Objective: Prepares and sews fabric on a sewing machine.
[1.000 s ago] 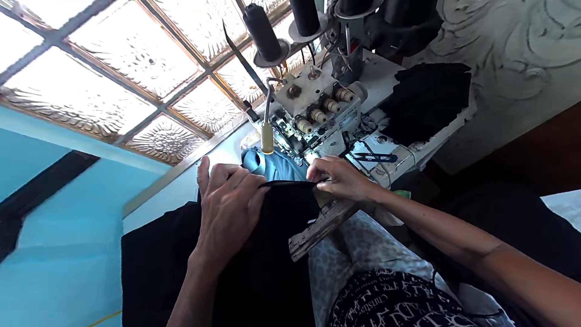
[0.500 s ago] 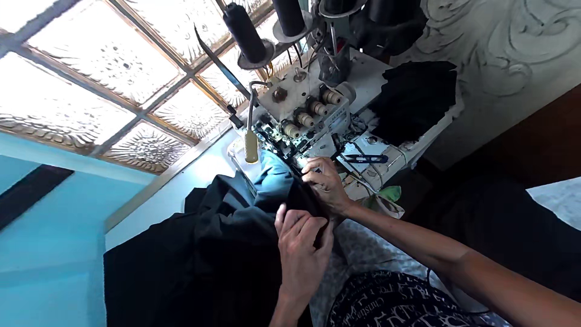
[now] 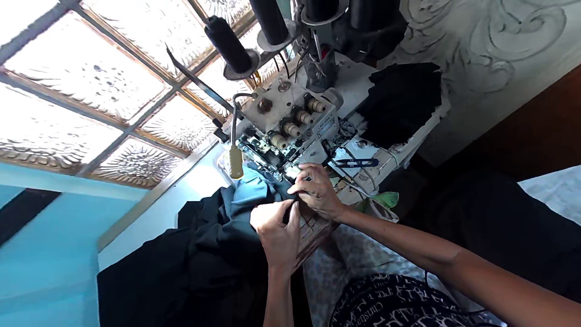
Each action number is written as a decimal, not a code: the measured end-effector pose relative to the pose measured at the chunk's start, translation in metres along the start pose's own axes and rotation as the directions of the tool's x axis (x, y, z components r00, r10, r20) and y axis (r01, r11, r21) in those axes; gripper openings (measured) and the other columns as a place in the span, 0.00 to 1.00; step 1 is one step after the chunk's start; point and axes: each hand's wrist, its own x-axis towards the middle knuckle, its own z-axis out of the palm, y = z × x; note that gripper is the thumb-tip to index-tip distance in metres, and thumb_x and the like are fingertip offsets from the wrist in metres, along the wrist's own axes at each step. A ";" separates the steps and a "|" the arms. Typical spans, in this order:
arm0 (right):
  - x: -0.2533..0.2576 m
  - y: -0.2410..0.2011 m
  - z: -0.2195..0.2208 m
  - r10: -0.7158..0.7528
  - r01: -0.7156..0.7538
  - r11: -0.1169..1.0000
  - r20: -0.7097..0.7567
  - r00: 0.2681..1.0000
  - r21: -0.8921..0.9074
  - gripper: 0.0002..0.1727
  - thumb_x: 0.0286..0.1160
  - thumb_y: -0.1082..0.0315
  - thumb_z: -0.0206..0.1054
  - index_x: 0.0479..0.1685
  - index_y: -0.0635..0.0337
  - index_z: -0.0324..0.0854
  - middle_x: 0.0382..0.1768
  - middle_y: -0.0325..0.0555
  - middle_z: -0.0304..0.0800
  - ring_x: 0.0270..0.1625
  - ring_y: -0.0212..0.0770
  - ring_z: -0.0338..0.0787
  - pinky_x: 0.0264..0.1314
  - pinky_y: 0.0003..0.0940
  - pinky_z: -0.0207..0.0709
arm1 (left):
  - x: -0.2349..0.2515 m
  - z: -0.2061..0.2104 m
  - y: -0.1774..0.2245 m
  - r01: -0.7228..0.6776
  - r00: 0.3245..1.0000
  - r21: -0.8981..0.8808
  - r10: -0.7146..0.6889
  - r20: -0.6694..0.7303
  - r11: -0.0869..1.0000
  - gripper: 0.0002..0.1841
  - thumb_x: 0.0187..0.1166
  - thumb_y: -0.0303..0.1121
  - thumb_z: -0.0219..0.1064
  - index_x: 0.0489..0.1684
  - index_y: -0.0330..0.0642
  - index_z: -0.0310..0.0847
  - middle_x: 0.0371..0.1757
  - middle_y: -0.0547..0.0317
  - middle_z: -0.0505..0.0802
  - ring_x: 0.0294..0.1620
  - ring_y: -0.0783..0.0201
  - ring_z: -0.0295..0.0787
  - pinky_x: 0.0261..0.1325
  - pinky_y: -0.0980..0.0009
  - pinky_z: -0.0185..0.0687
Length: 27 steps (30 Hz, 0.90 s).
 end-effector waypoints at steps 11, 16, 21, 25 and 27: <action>0.000 -0.001 0.002 -0.001 0.001 1.000 0.008 1.000 -0.025 0.06 0.62 0.78 0.74 0.31 0.58 0.94 0.40 0.52 0.92 0.65 0.59 0.85 0.71 0.54 0.75 | 0.038 -0.075 -0.008 -0.218 0.976 0.142 0.215 0.041 0.965 0.14 0.83 0.31 0.61 0.41 0.28 0.91 0.46 0.37 0.93 0.50 0.43 0.91 0.55 0.50 0.83; -0.001 -0.010 -0.004 0.097 -0.098 0.995 0.026 0.995 0.017 0.08 0.62 0.81 0.72 0.36 0.61 0.93 0.45 0.54 0.91 0.65 0.57 0.85 0.72 0.52 0.75 | 0.053 -0.078 -0.040 -0.122 0.946 0.336 0.007 0.323 0.934 0.19 0.86 0.37 0.63 0.62 0.30 0.86 0.55 0.31 0.92 0.54 0.30 0.91 0.53 0.30 0.80; -0.030 -0.027 -0.033 0.377 -0.364 0.926 0.243 0.894 -0.098 0.13 0.71 0.74 0.72 0.53 0.68 0.88 0.55 0.61 0.90 0.61 0.59 0.89 0.66 0.55 0.81 | 0.001 -0.081 -0.054 0.133 0.686 0.477 -0.428 0.588 0.869 0.22 0.93 0.33 0.49 0.53 0.18 0.83 0.51 0.20 0.89 0.58 0.24 0.87 0.62 0.31 0.75; -0.058 -0.030 -0.041 0.241 -0.210 0.970 0.408 0.881 -0.120 0.07 0.69 0.75 0.68 0.40 0.62 0.91 0.47 0.56 0.93 0.59 0.60 0.89 0.65 0.60 0.76 | -0.025 -0.108 -0.049 0.100 0.739 0.396 -0.335 0.585 0.913 0.22 0.90 0.36 0.54 0.35 0.23 0.85 0.30 0.32 0.89 0.38 0.33 0.91 0.44 0.35 0.81; -0.062 -0.035 -0.040 0.144 -0.109 0.989 0.448 0.882 -0.104 0.07 0.65 0.76 0.69 0.39 0.60 0.91 0.45 0.54 0.93 0.58 0.59 0.90 0.64 0.60 0.77 | -0.021 -0.127 -0.051 0.035 0.865 0.342 -0.200 0.460 0.939 0.17 0.88 0.34 0.59 0.46 0.28 0.90 0.36 0.39 0.95 0.38 0.40 0.96 0.45 0.37 0.88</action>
